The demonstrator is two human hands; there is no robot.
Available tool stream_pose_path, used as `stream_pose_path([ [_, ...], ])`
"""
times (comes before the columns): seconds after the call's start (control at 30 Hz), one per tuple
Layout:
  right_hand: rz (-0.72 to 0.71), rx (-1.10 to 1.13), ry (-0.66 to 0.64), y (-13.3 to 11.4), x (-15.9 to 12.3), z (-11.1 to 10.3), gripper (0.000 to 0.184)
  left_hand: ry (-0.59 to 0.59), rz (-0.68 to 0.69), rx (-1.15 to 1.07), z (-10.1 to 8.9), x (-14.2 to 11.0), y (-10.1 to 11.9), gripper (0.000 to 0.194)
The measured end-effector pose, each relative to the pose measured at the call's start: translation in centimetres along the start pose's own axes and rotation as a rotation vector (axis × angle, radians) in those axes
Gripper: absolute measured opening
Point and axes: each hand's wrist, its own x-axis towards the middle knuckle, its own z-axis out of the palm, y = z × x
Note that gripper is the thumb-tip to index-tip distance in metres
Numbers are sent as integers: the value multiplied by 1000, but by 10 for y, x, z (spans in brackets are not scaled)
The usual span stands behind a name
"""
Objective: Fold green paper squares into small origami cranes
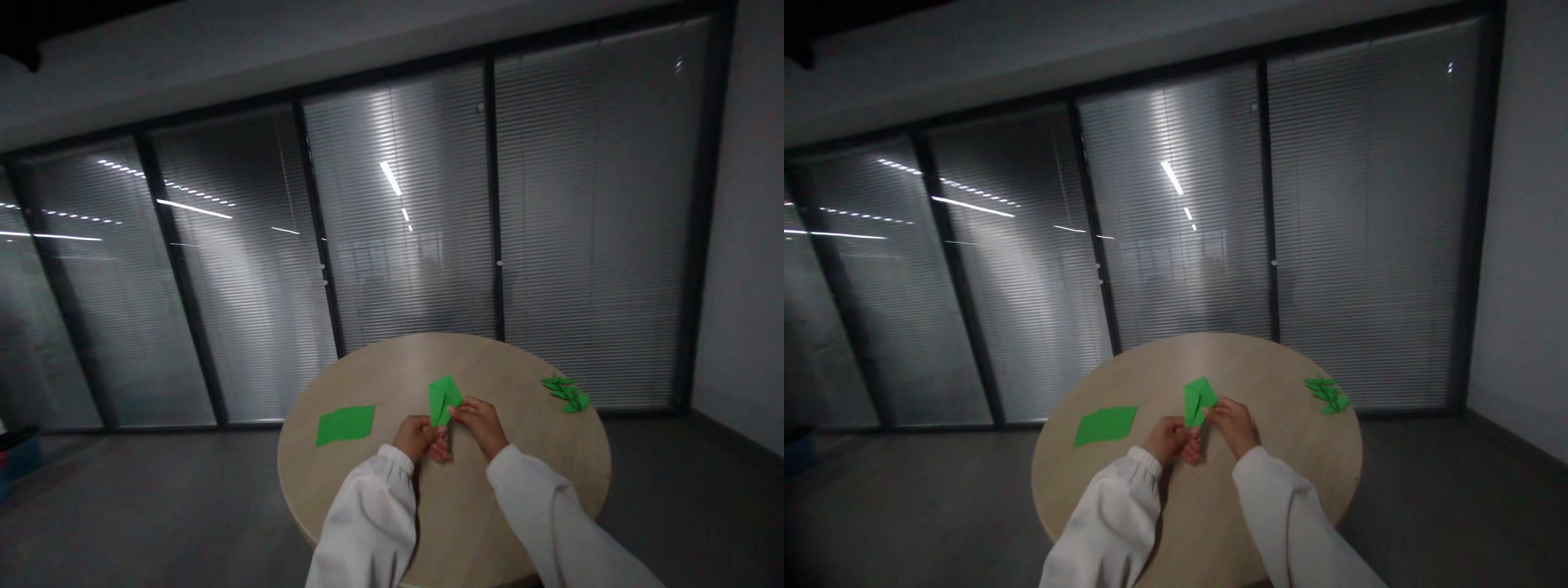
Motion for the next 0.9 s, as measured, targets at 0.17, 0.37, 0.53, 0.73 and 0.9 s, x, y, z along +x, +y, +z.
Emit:
stream_pose_path([
  [0.17,15,-21,30,-2,-2,0,38,-4,-2,36,-1,3,-4,48],
  [0.37,40,-4,67,-8,-4,0,36,12,19,64,-2,2,-6,53],
  [0.53,53,-7,91,-9,-4,2,37,42,30,88,-3,0,-4,53],
  [0.73,26,-60,90,-9,-5,0,38,66,38,22,-3,1,-4,54],
  [0.9,5,-135,-17,0,-4,0,35,58,6,-50,-3,2,-6,59],
])
